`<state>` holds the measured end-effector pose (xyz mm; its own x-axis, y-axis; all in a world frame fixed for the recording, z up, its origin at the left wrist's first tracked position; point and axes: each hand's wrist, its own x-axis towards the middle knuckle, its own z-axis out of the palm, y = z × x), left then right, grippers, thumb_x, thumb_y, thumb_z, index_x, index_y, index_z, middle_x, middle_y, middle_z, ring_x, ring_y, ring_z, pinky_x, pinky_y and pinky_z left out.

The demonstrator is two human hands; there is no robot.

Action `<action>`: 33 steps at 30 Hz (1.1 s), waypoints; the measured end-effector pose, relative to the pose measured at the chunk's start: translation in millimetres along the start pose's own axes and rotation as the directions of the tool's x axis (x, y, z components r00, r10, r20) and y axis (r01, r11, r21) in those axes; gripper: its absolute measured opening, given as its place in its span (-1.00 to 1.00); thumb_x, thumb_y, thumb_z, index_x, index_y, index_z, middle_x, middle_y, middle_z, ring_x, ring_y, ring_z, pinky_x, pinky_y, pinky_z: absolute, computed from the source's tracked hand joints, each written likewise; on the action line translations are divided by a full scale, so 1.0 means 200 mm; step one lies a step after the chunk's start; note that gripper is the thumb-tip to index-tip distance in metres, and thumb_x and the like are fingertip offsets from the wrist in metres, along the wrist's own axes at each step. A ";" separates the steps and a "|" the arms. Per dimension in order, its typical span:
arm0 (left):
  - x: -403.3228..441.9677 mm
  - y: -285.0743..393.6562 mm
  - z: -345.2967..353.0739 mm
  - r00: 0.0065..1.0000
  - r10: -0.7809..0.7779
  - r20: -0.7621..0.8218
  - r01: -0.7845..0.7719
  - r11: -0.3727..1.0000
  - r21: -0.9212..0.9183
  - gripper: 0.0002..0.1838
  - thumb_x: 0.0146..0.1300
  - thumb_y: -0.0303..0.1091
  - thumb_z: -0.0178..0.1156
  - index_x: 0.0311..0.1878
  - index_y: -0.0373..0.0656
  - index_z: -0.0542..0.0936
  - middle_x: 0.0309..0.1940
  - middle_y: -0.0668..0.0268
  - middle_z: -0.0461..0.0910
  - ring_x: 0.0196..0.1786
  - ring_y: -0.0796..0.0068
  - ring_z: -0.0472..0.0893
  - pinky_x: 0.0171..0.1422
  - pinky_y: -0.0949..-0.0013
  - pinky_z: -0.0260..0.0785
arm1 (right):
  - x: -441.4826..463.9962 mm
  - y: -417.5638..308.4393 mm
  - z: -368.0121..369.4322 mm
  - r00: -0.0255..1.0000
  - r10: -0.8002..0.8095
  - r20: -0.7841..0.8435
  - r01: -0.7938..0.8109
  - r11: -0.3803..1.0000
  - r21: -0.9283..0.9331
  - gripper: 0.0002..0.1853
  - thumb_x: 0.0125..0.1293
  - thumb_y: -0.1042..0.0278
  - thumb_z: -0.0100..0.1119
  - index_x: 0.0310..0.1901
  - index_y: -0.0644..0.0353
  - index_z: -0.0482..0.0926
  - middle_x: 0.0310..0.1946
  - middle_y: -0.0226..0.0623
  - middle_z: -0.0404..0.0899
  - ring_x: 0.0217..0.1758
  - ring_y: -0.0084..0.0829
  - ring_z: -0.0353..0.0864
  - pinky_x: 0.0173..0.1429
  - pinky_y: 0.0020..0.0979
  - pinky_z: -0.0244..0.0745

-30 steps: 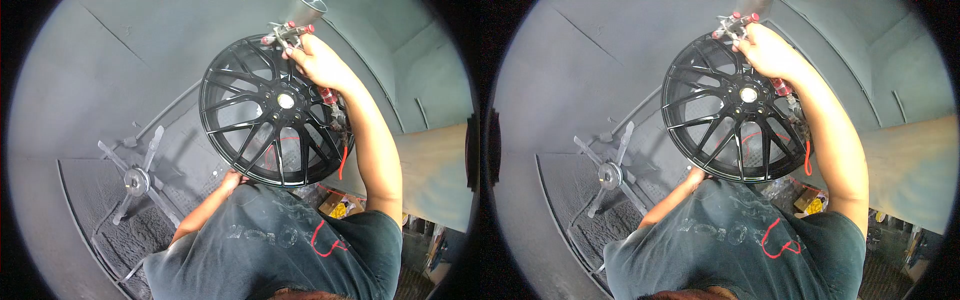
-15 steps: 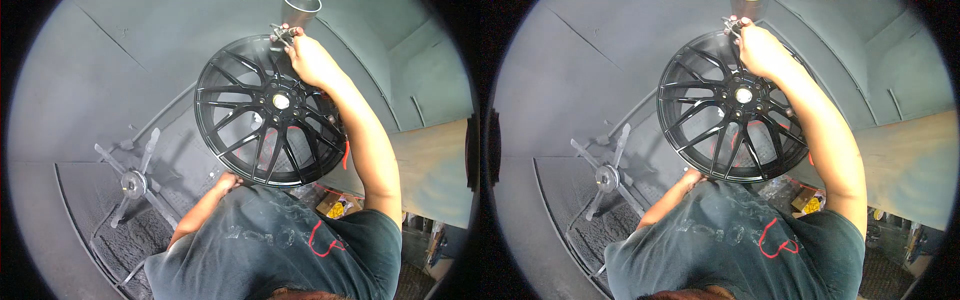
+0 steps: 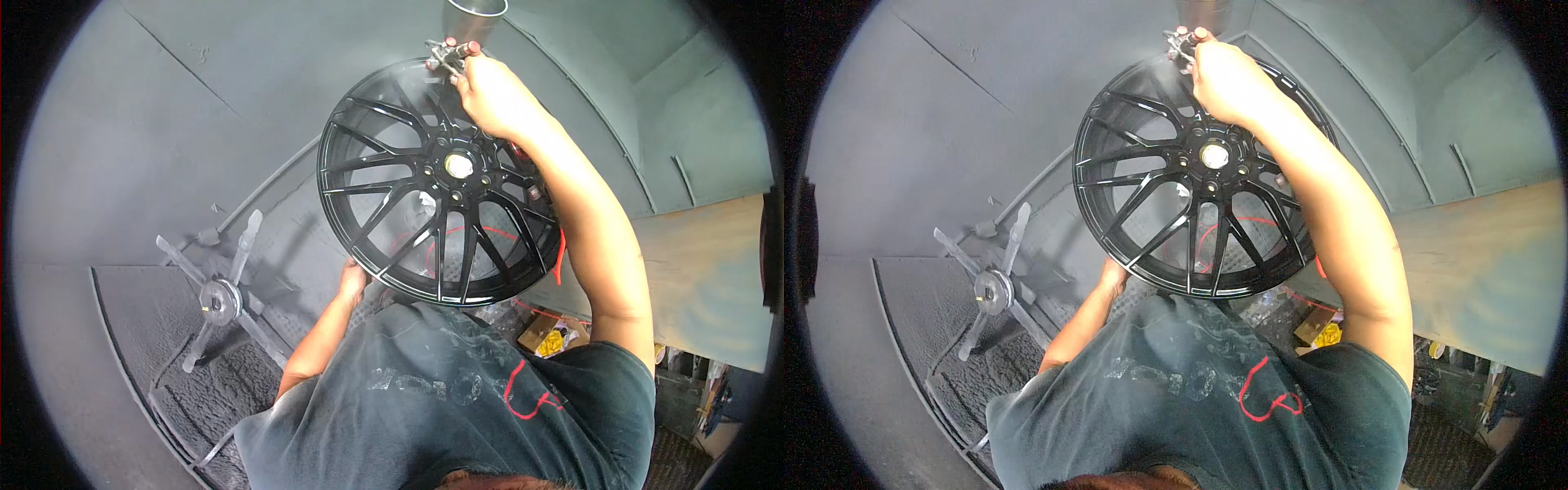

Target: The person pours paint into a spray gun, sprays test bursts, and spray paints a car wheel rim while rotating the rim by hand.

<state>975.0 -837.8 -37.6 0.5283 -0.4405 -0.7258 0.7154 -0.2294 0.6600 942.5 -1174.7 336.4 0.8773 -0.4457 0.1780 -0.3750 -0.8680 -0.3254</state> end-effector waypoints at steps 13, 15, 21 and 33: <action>-0.08 -0.19 0.01 0.992 -0.077 0.102 0.070 0.995 0.071 -0.78 0.42 -0.47 -0.01 -0.05 -0.20 0.63 -0.25 0.28 0.73 -0.29 0.46 0.69 -0.16 0.35 0.57 | -0.06 -0.02 -0.15 0.999 0.028 0.026 -0.032 0.985 0.169 -0.71 0.45 0.27 0.05 -0.11 0.40 0.55 -0.37 0.16 0.63 -0.21 0.07 0.66 -0.07 -0.04 0.50; -0.10 -0.19 0.02 0.988 -0.094 0.123 0.075 0.986 0.148 -0.79 0.42 -0.45 0.00 -0.09 -0.21 0.64 -0.27 0.28 0.73 -0.31 0.45 0.69 -0.17 0.35 0.57 | -0.04 -0.04 -0.15 0.998 0.041 0.052 -0.047 0.990 0.135 -0.69 0.45 0.28 0.05 -0.16 0.45 0.55 -0.32 0.20 0.63 -0.16 0.09 0.67 -0.03 -0.04 0.51; -0.16 -0.25 0.09 0.959 -0.171 0.226 0.133 0.976 0.174 -0.80 0.35 -0.55 0.07 -0.13 -0.27 0.69 -0.24 0.23 0.74 -0.27 0.45 0.71 -0.19 0.40 0.57 | -0.02 0.03 -0.03 0.998 -0.022 -0.054 0.024 0.999 0.044 -0.65 0.47 0.22 0.09 -0.28 0.44 0.48 -0.39 0.17 0.58 -0.26 0.12 0.61 -0.10 -0.04 0.47; -0.04 -0.20 0.01 0.999 -0.046 0.018 0.046 0.999 0.029 -0.75 0.38 -0.45 -0.02 -0.08 -0.18 0.66 -0.24 0.29 0.72 -0.23 0.46 0.67 -0.20 0.36 0.55 | -0.06 0.13 0.00 0.997 0.006 -0.079 -0.014 0.995 -0.100 -0.72 0.42 0.39 0.02 -0.04 0.50 0.46 -0.26 0.25 0.63 -0.10 0.16 0.65 0.03 0.03 0.55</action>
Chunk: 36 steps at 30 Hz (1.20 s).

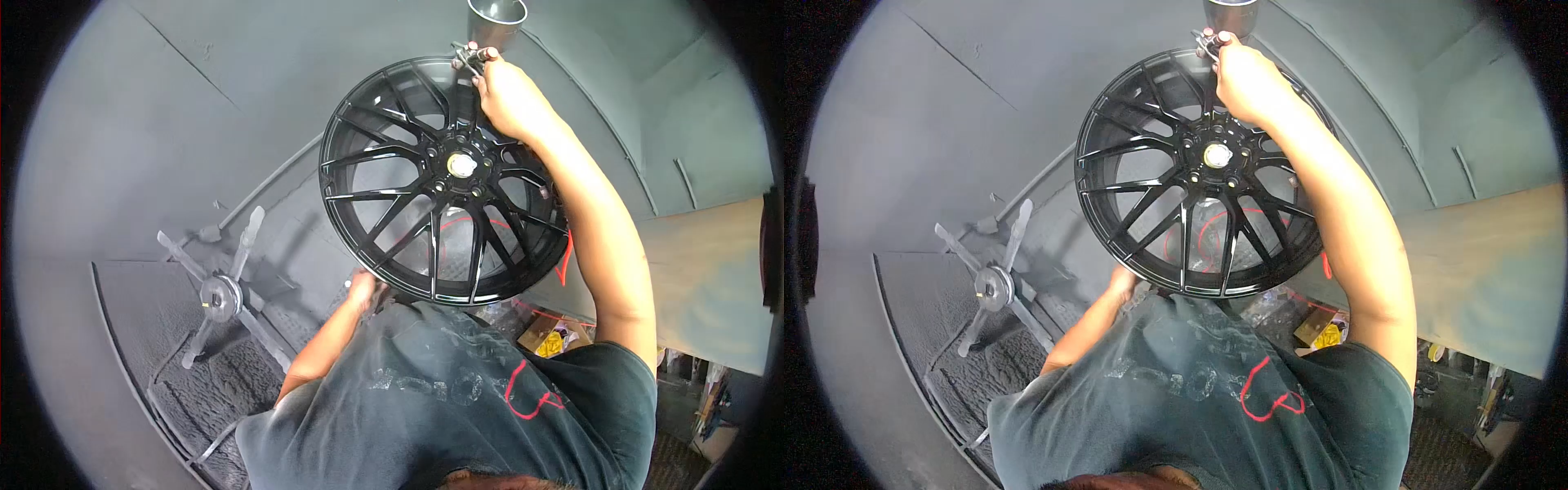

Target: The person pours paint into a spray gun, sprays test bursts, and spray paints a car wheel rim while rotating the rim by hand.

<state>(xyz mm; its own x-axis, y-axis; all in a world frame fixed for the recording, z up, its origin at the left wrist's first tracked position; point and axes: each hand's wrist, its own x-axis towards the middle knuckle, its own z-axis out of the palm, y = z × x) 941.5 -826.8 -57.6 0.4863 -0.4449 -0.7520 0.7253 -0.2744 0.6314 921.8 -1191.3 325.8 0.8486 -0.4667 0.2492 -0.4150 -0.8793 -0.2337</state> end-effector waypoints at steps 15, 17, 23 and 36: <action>0.00 0.01 0.02 0.994 0.010 0.109 -0.005 0.999 -0.047 -0.78 0.45 -0.37 -0.04 -0.08 -0.11 0.61 -0.24 0.33 0.70 -0.22 0.44 0.67 -0.15 0.26 0.58 | -0.03 -0.22 -0.08 0.991 -0.119 0.068 0.113 0.990 0.083 -0.66 0.47 0.24 0.05 -0.27 0.44 0.53 -0.40 0.15 0.57 -0.25 0.10 0.61 -0.09 -0.03 0.48; -0.06 0.01 0.05 0.994 0.002 0.113 0.007 0.997 -0.072 -0.78 0.45 -0.37 -0.04 -0.07 -0.11 0.61 -0.24 0.34 0.70 -0.22 0.44 0.67 -0.16 0.26 0.58 | -0.03 -0.19 -0.07 0.995 -0.040 0.091 0.033 0.997 0.073 -0.66 0.47 0.26 0.05 -0.26 0.47 0.53 -0.33 0.23 0.59 -0.16 0.15 0.63 -0.03 0.02 0.48; -0.08 -0.06 0.05 0.982 -0.105 0.157 0.102 0.994 0.025 -0.76 0.49 -0.34 -0.05 -0.04 -0.13 0.61 -0.21 0.33 0.71 -0.21 0.47 0.67 -0.14 0.33 0.56 | -0.03 -0.21 -0.11 0.996 -0.054 0.074 0.048 0.995 0.084 -0.65 0.47 0.23 0.06 -0.22 0.48 0.51 -0.35 0.22 0.59 -0.20 0.13 0.64 -0.08 -0.01 0.48; 0.00 -0.03 -0.06 0.968 -0.134 0.211 0.104 0.984 0.147 -0.80 0.42 -0.39 0.06 -0.03 -0.16 0.64 -0.14 0.34 0.71 -0.19 0.50 0.66 -0.13 0.40 0.52 | 0.02 -0.10 0.03 0.988 -0.148 -0.033 0.150 0.988 0.041 -0.70 0.47 0.32 0.05 -0.18 0.50 0.51 -0.26 0.26 0.60 -0.15 0.18 0.63 -0.02 0.01 0.53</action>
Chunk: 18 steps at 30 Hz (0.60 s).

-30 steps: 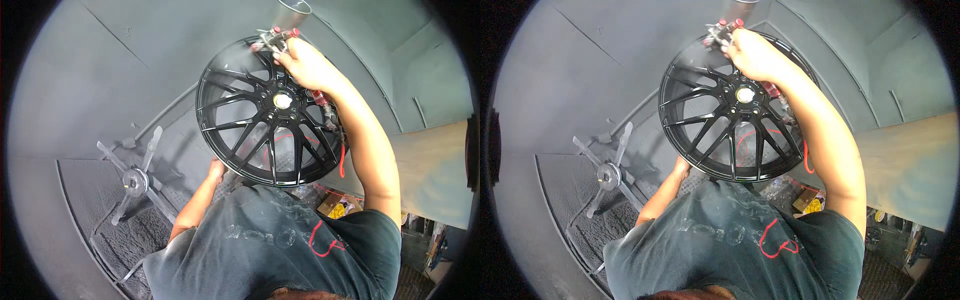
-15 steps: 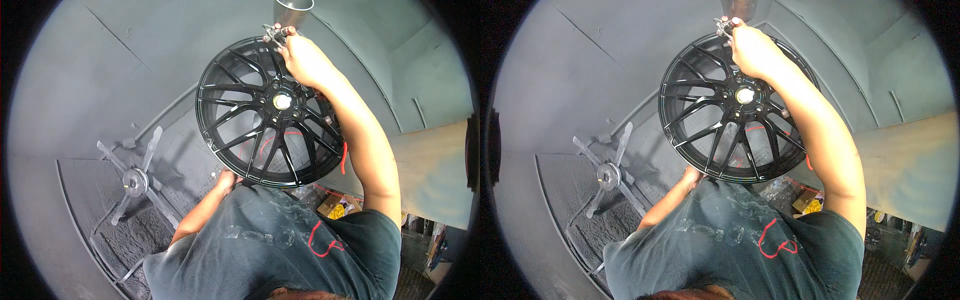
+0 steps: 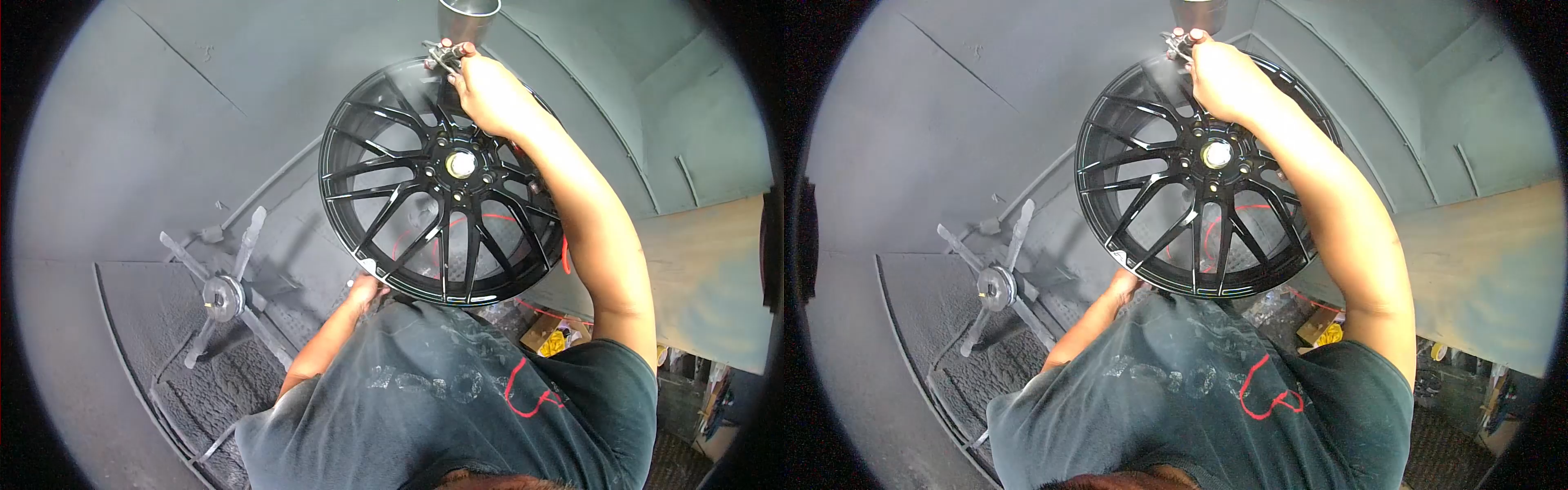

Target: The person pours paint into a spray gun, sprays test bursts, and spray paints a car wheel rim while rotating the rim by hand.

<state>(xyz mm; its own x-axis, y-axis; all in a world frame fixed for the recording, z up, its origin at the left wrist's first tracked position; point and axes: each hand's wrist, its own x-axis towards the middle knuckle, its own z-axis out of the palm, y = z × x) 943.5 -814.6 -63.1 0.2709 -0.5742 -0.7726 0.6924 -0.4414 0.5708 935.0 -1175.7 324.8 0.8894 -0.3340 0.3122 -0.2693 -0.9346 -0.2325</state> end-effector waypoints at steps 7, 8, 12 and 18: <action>-0.01 0.16 0.01 0.952 0.213 -0.222 -0.258 0.946 -0.199 -0.78 0.40 -0.34 0.09 -0.01 -0.19 0.62 -0.18 0.25 0.70 -0.15 0.32 0.68 -0.04 0.19 0.55 | -0.04 -0.07 -0.08 0.993 0.091 0.075 -0.090 0.996 -0.027 -0.72 0.41 0.39 0.03 -0.12 0.54 0.51 -0.27 0.24 0.64 -0.11 0.13 0.67 0.04 -0.01 0.55; -0.01 0.16 0.02 0.952 0.211 -0.222 -0.257 0.946 -0.199 -0.78 0.40 -0.34 0.09 -0.01 -0.19 0.62 -0.18 0.25 0.70 -0.15 0.32 0.68 -0.04 0.19 0.55 | -0.03 -0.12 -0.12 0.982 0.106 0.157 -0.111 0.994 0.023 -0.71 0.42 0.36 0.04 -0.13 0.52 0.51 -0.28 0.21 0.64 -0.13 0.12 0.67 0.01 -0.03 0.55; 0.06 0.06 0.00 0.966 0.177 -0.187 -0.205 0.968 -0.142 -0.73 0.41 -0.34 0.11 0.02 -0.32 0.60 -0.15 0.19 0.70 -0.10 0.28 0.69 0.06 0.13 0.55 | -0.02 -0.19 -0.23 0.936 0.093 0.340 -0.202 0.932 0.301 -0.68 0.44 0.26 0.10 -0.21 0.46 0.54 -0.29 0.13 0.64 -0.19 0.09 0.65 -0.06 -0.08 0.51; 0.12 -0.08 -0.02 0.983 0.154 -0.104 -0.169 0.973 -0.158 -0.75 0.45 -0.31 0.08 0.05 -0.23 0.59 -0.16 0.25 0.69 -0.17 0.37 0.69 -0.09 0.24 0.58 | 0.01 -0.16 -0.15 0.990 0.030 0.135 -0.047 0.991 0.123 -0.65 0.48 0.21 0.05 -0.23 0.43 0.51 -0.44 0.09 0.55 -0.28 0.05 0.60 -0.13 -0.04 0.44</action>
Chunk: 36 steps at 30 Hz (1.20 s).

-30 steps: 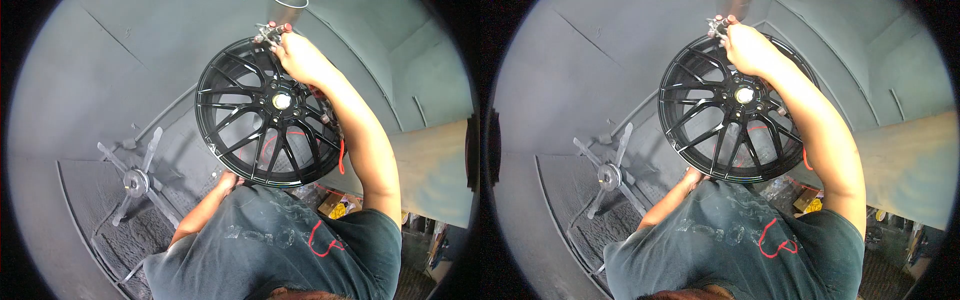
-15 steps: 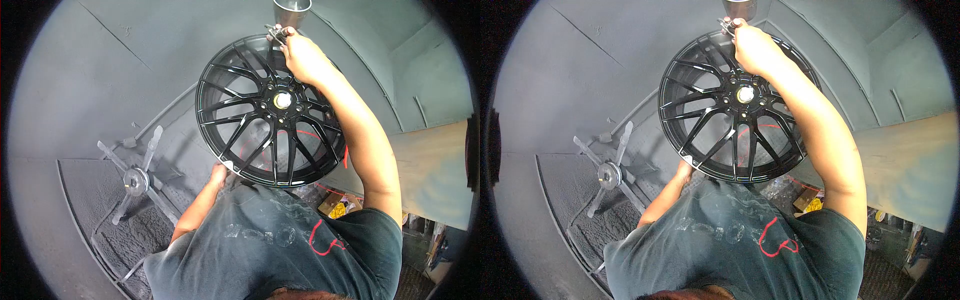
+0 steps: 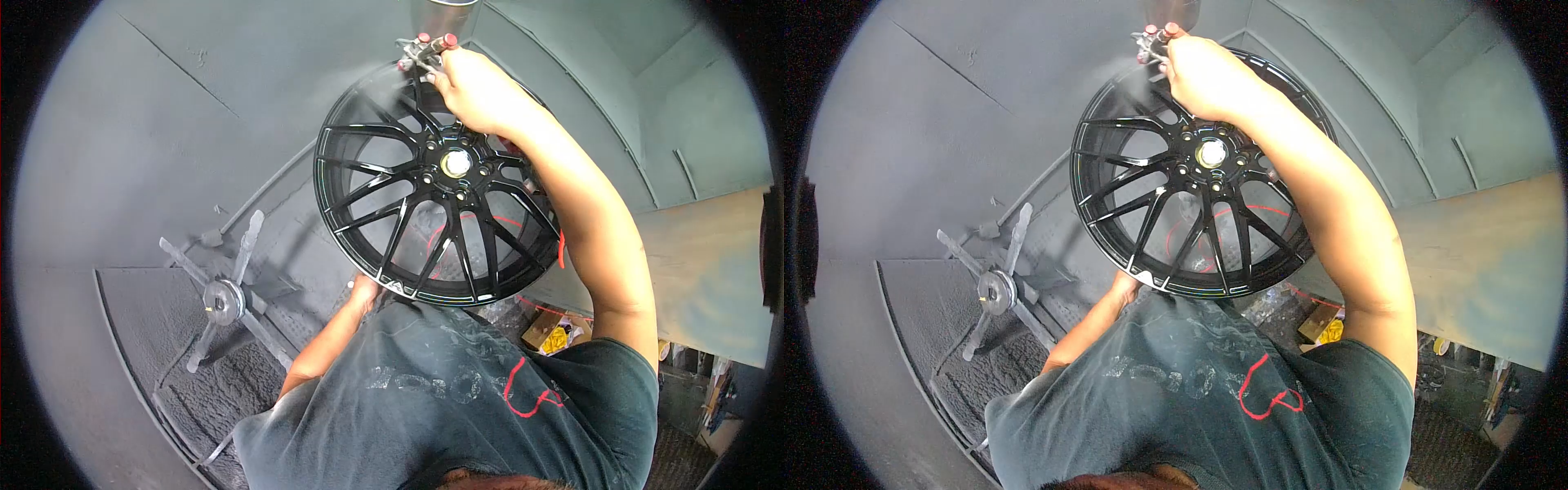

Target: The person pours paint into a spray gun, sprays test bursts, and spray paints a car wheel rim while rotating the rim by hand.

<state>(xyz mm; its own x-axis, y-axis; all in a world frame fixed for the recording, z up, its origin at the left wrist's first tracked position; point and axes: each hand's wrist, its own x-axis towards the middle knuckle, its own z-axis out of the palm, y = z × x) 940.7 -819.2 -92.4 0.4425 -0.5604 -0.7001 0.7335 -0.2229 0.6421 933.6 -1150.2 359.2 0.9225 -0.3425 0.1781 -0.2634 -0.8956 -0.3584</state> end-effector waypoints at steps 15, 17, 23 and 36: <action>-0.20 -0.02 0.22 0.985 0.048 0.165 -0.070 0.989 0.129 -0.91 0.36 -0.39 0.17 -0.21 -0.17 0.62 -0.39 0.37 0.65 -0.45 0.56 0.55 -0.39 0.44 0.40 | 0.05 0.01 0.09 1.000 -0.013 0.027 0.015 0.997 -0.074 -0.65 0.49 0.23 0.03 -0.26 0.46 0.51 -0.33 0.18 0.59 -0.19 0.14 0.64 -0.04 -0.01 0.50; -0.24 0.01 0.24 0.979 0.073 0.188 -0.100 0.985 0.138 -0.93 0.32 -0.45 0.17 -0.29 -0.16 0.62 -0.45 0.39 0.62 -0.47 0.56 0.53 -0.41 0.45 0.37 | 0.05 0.03 0.11 1.000 -0.012 0.012 0.013 0.997 -0.079 -0.64 0.49 0.23 0.02 -0.26 0.47 0.51 -0.33 0.19 0.59 -0.18 0.14 0.64 -0.03 0.00 0.50; -0.14 0.02 0.10 0.983 -0.156 0.099 0.144 0.982 0.122 -0.86 0.40 -0.35 0.16 -0.12 -0.18 0.63 -0.27 0.32 0.69 -0.27 0.52 0.67 -0.21 0.42 0.58 | 0.03 0.11 0.10 0.998 0.021 -0.053 -0.027 0.992 -0.119 -0.67 0.48 0.28 0.04 -0.23 0.49 0.52 -0.33 0.24 0.60 -0.17 0.16 0.64 -0.02 0.01 0.52; -0.04 0.24 0.03 0.995 0.012 -0.101 -0.012 1.000 -0.002 -0.75 0.43 -0.29 0.07 -0.05 -0.21 0.65 -0.18 0.22 0.71 -0.15 0.33 0.68 -0.03 0.18 0.54 | -0.01 -0.08 -0.03 0.992 0.100 0.082 -0.104 0.994 0.038 -0.65 0.45 0.25 0.05 -0.25 0.50 0.54 -0.26 0.28 0.60 -0.13 0.13 0.66 0.03 -0.01 0.51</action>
<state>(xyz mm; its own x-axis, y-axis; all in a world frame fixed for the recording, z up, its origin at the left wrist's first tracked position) 969.4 -830.9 -53.7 0.5010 -0.4794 -0.7205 0.7294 -0.2141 0.6497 934.2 -1136.4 370.1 0.9113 -0.4063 0.0659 -0.3466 -0.8439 -0.4095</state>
